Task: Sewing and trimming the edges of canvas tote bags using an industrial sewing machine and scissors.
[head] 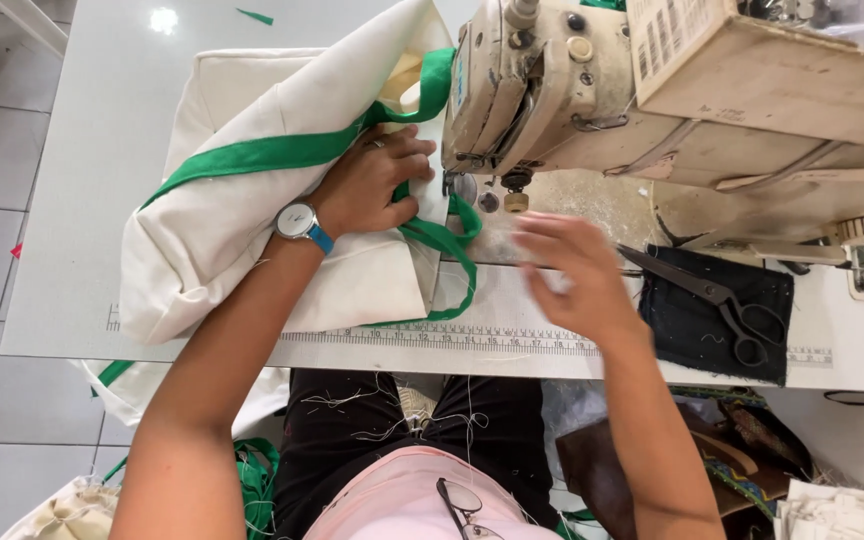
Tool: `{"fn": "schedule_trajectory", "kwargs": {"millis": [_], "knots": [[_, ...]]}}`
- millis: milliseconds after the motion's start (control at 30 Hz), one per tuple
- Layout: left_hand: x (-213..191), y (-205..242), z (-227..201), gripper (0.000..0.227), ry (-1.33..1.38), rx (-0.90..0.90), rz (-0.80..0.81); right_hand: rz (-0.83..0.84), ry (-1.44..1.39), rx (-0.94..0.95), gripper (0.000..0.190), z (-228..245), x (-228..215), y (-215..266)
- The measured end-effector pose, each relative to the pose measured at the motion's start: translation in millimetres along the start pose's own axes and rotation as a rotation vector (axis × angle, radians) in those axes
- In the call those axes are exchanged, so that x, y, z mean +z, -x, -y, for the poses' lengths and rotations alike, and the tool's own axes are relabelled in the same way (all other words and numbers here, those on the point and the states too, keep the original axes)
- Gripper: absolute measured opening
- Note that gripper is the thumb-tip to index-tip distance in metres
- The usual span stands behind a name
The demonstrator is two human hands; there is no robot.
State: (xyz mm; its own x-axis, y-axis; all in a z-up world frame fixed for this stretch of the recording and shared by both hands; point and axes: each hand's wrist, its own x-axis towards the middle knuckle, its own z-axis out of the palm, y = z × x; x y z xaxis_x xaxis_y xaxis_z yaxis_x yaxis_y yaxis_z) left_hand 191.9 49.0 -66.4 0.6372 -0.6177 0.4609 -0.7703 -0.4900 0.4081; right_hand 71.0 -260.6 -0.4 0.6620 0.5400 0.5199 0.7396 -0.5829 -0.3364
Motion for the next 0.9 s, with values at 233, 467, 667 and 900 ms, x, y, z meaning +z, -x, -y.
{"fn": "schedule_trajectory", "kwargs": {"millis": [233,467,667,900], "knots": [[-6,-4,9,0.033,0.025,0.076,0.060,-0.421,0.648,0.266,0.024,-85,-92,110],[-6,-8,13,0.034,-0.005,0.058,0.060,-0.437,0.661,0.386,0.029,-83,-87,131],[-6,-1,2,0.035,-0.028,0.054,0.066,-0.375,0.629,0.533,0.026,-90,-81,147],[-6,0,3,0.034,0.005,0.063,0.048,-0.432,0.614,0.370,0.027,-86,-99,137]]}}
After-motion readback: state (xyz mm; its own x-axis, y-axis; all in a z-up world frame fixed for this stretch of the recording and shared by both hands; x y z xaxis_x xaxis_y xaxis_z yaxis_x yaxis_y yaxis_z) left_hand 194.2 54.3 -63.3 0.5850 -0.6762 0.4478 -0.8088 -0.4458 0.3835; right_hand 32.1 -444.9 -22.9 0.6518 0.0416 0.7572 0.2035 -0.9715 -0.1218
